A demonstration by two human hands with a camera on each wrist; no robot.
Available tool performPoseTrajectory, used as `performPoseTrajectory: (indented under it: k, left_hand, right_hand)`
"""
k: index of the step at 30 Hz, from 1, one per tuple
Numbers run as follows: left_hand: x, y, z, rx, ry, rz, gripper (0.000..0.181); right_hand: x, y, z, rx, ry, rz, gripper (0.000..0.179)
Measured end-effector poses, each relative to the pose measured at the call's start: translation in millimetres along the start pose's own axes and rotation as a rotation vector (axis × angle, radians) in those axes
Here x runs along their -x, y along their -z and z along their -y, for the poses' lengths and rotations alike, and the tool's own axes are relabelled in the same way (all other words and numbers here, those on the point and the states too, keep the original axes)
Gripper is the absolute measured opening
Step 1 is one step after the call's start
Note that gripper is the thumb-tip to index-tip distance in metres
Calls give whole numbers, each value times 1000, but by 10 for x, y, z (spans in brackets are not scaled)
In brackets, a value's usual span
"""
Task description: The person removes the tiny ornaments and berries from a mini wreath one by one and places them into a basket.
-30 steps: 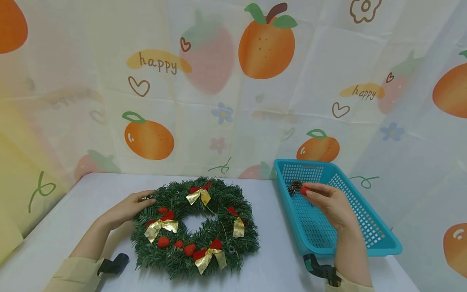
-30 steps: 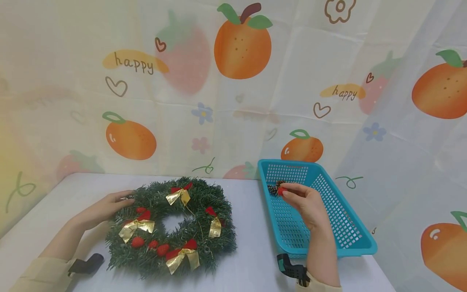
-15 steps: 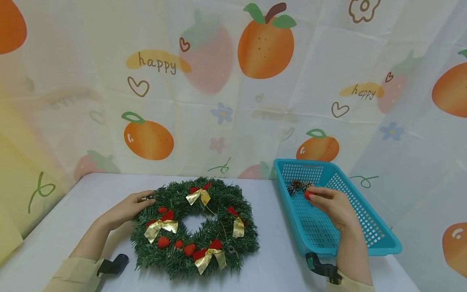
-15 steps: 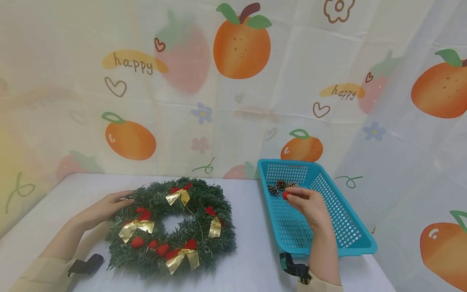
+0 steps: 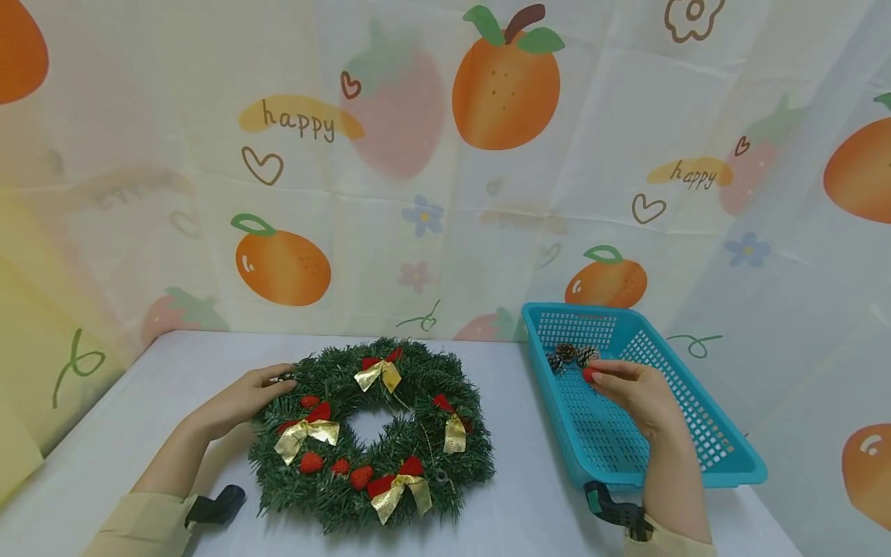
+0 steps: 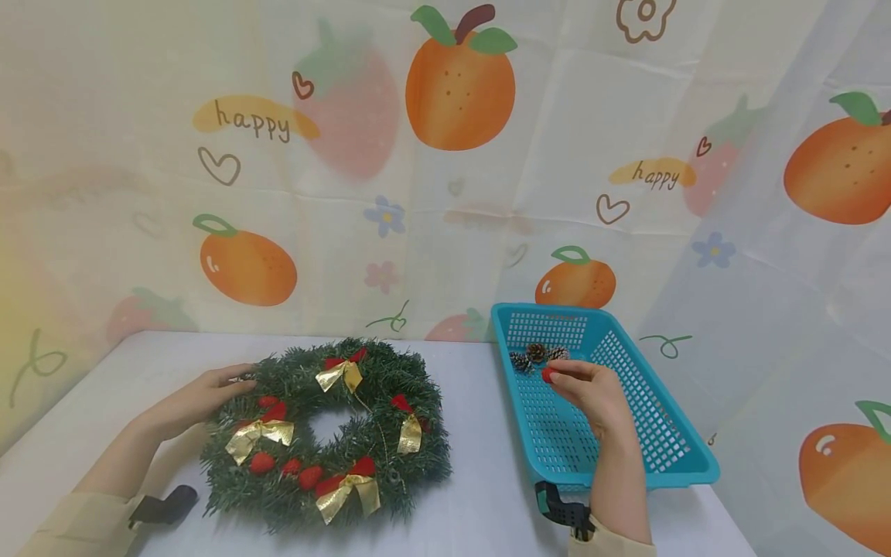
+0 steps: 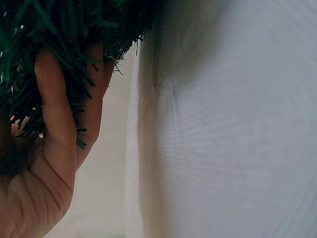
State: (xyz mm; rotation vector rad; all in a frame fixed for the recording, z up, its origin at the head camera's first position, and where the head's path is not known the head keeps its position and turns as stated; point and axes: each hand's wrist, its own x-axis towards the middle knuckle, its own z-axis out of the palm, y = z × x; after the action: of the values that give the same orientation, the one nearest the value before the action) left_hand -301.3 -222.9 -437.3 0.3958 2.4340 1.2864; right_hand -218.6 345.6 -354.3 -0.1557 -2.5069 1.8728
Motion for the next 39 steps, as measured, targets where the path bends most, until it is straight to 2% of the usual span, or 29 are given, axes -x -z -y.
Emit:
performPoseTrajectory:
  k: [5, 11, 39]
  left_hand:
    - [4, 6, 1, 4, -3, 5, 74]
    - [10, 2, -7, 5, 1, 3, 75]
    - [7, 0, -10, 8, 5, 9, 75]
  right_hand:
    - [0, 6, -8, 6, -12, -4, 35]
    - [13, 11, 3, -11, -18, 9, 47]
    - [31, -7, 44, -101, 9, 27, 48]
